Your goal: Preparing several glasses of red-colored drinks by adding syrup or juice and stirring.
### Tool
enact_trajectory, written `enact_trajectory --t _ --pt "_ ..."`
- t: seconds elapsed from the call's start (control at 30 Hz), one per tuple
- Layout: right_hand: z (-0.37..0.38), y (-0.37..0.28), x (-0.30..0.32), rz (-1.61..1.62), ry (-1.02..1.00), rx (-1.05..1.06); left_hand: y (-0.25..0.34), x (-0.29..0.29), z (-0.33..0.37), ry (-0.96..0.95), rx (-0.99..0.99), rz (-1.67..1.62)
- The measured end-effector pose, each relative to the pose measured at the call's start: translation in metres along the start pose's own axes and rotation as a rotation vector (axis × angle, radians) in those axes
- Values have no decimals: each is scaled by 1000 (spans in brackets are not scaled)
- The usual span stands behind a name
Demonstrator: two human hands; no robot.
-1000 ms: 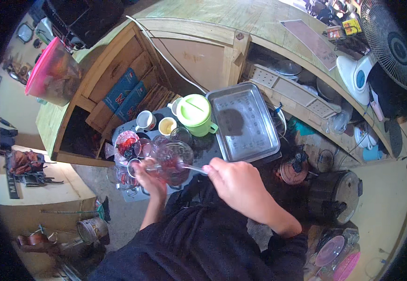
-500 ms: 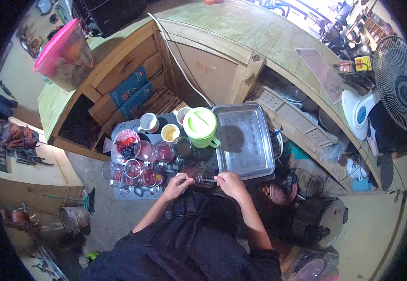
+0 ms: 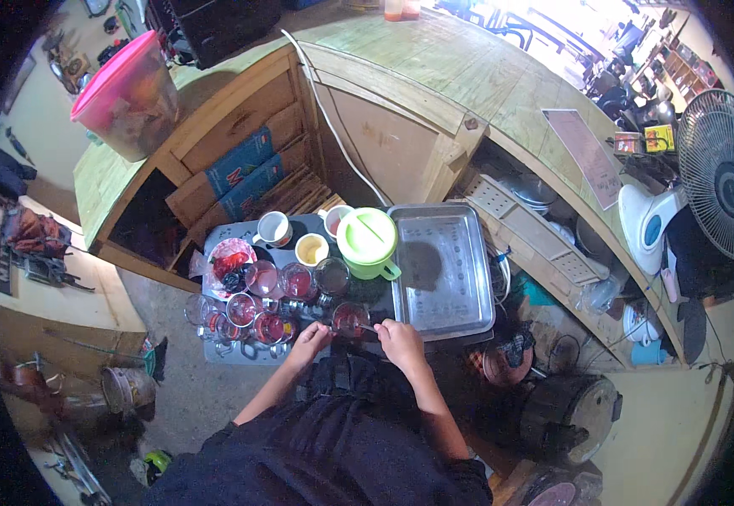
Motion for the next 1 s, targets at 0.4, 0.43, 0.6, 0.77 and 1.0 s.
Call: enact_trajectory --t 0.4,0.43,0.6,0.77,1.0 --pt "6 -1 -5 17 -60 42 152 -8 -85 -42 -108 490" --pt "6 -1 -4 30 -66 20 182 4 -87 -9 -273 396" --pt "7 -2 -3 44 -92 9 245 128 -5 612 -596 805" --pt "2 -3 3 76 -59 79 194 220 100 568 -508 1439" --pt "-8 -6 30 175 -71 -61 168 200 123 625 -352 1700"
Point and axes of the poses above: each hand's wrist, its own z-axis towards the middle knuckle, its own x-axis out of the back of the hand, y = z × x, the point moved 5 cm from there along z, towards the middle knuckle, and after that the axes turned 11 degrees about y, right-handed, at the moved point
